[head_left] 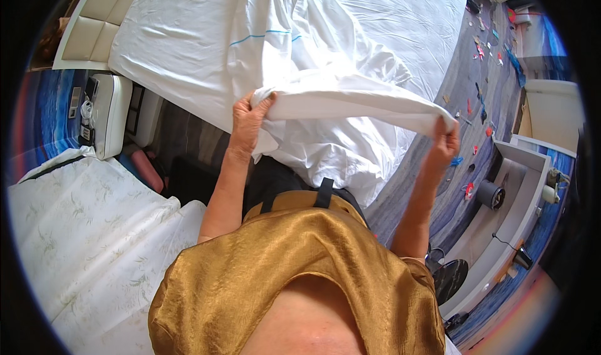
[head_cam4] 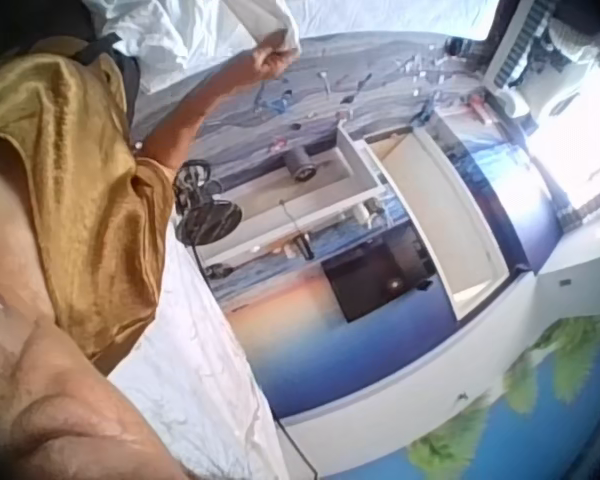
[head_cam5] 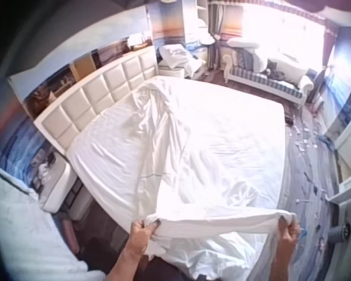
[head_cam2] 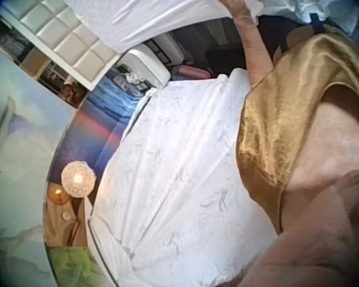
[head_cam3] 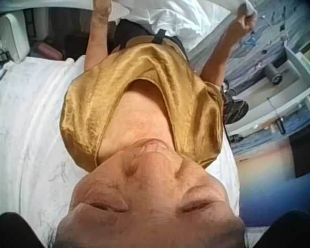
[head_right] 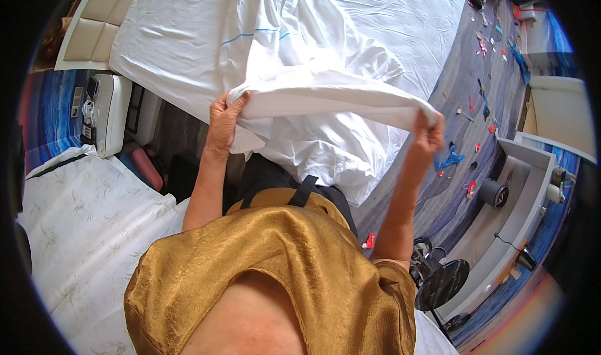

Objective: The person folds a large white bed sheet on a bed. They smooth and align the sheet, then fold it in half multiple times to create a compact bundle.

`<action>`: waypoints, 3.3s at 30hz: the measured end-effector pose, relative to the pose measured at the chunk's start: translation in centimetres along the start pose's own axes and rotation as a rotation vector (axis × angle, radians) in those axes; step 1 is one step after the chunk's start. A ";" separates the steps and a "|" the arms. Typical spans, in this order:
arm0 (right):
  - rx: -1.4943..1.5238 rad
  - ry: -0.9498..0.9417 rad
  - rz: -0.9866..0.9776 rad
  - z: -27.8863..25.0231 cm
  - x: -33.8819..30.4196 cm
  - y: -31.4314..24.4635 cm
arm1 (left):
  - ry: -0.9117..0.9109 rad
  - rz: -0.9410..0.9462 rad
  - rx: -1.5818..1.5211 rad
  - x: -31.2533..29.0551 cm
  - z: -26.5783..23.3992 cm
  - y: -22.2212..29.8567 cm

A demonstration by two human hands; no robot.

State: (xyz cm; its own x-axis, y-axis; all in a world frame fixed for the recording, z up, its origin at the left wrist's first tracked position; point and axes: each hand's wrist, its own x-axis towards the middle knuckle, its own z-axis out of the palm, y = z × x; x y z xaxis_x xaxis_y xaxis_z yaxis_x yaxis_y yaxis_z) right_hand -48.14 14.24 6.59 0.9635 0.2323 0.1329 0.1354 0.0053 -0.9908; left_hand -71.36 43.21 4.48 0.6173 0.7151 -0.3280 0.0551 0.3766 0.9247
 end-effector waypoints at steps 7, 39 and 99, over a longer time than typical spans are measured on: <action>-0.018 0.223 -0.038 -9.4 1.3 2.8 | -0.007 -0.003 0.075 0.4 -2.3 0.0; 0.136 0.499 0.606 -18.0 -13.2 14.3 | 0.550 0.832 0.791 4.8 -10.1 8.1; -0.074 -0.933 0.205 12.2 -11.9 4.2 | -0.002 0.472 0.494 -18.0 -1.0 1.4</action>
State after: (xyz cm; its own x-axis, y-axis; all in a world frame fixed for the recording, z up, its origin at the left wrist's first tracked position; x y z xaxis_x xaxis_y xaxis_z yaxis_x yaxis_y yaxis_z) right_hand -61.89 23.35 0.50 0.4022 0.9033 -0.1489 0.0296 -0.1754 -0.9841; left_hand -83.23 31.44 11.49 0.6650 0.7352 0.1315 0.1311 -0.2882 0.9485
